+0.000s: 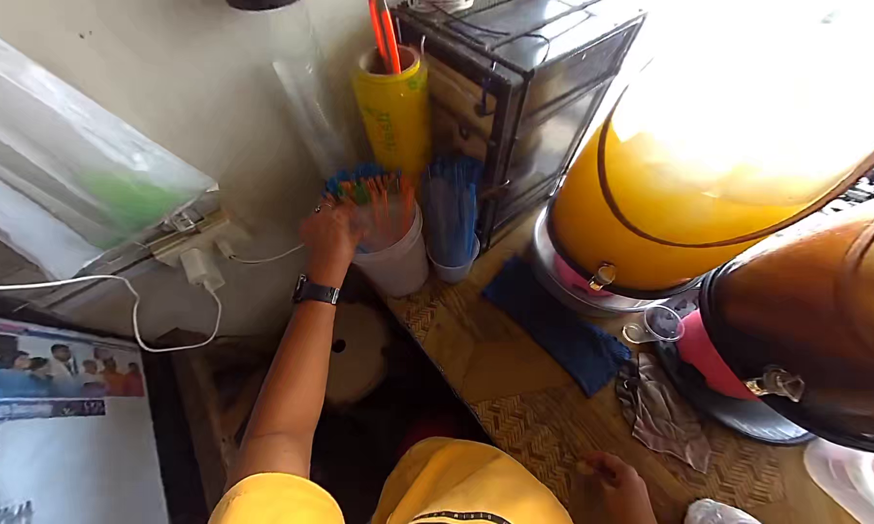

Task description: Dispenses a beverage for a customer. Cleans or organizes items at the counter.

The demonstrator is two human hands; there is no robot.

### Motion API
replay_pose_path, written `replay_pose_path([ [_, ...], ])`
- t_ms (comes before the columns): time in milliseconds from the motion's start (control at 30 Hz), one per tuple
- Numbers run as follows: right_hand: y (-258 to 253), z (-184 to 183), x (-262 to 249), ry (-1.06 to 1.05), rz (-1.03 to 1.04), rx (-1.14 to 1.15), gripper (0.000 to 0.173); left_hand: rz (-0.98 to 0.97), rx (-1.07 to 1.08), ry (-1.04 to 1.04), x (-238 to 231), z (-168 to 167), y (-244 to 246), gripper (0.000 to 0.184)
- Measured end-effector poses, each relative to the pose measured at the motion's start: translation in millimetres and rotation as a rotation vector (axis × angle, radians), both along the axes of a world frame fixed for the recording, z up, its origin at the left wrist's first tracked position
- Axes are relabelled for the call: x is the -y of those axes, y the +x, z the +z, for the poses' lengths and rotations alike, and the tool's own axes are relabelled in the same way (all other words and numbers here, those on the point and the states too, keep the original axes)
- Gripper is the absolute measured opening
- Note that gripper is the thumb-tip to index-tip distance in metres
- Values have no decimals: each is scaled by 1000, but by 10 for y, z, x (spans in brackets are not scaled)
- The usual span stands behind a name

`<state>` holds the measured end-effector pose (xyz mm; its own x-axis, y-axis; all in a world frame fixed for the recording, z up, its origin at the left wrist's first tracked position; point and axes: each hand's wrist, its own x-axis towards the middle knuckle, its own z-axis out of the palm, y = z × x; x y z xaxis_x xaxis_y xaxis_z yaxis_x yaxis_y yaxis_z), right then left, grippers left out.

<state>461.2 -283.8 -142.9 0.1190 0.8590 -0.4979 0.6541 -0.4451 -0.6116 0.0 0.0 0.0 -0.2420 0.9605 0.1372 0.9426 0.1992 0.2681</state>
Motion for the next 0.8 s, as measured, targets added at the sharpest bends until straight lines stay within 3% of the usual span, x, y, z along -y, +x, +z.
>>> replay_pose_path([
  [100, 26, -3, 22, 66, -94, 61, 35, -202, 10, 146, 46, 22, -49, 20],
  [267, 50, 122, -91, 271, -187, 63, 42, -518, -43, 407, 134, 270, -169, 28],
  [367, -123, 197, -271, 336, -135, 51, 54, -527, -250, 653, 163, 382, -149, 34],
  [467, -359, 201, -463, 409, -26, 7, 60, -446, -241, 882, 124, 294, -91, 31],
  [600, -746, 272, -722, 338, 147, -72, 57, -390, 207, 852, 131, -29, 155, 29],
  [700, -979, 387, -846, 243, 277, -101, 56, -324, 672, 556, 383, -159, 343, 39],
  [800, -1098, 453, -781, 169, 331, -142, 54, -232, 797, 525, 451, -368, 321, 31],
])
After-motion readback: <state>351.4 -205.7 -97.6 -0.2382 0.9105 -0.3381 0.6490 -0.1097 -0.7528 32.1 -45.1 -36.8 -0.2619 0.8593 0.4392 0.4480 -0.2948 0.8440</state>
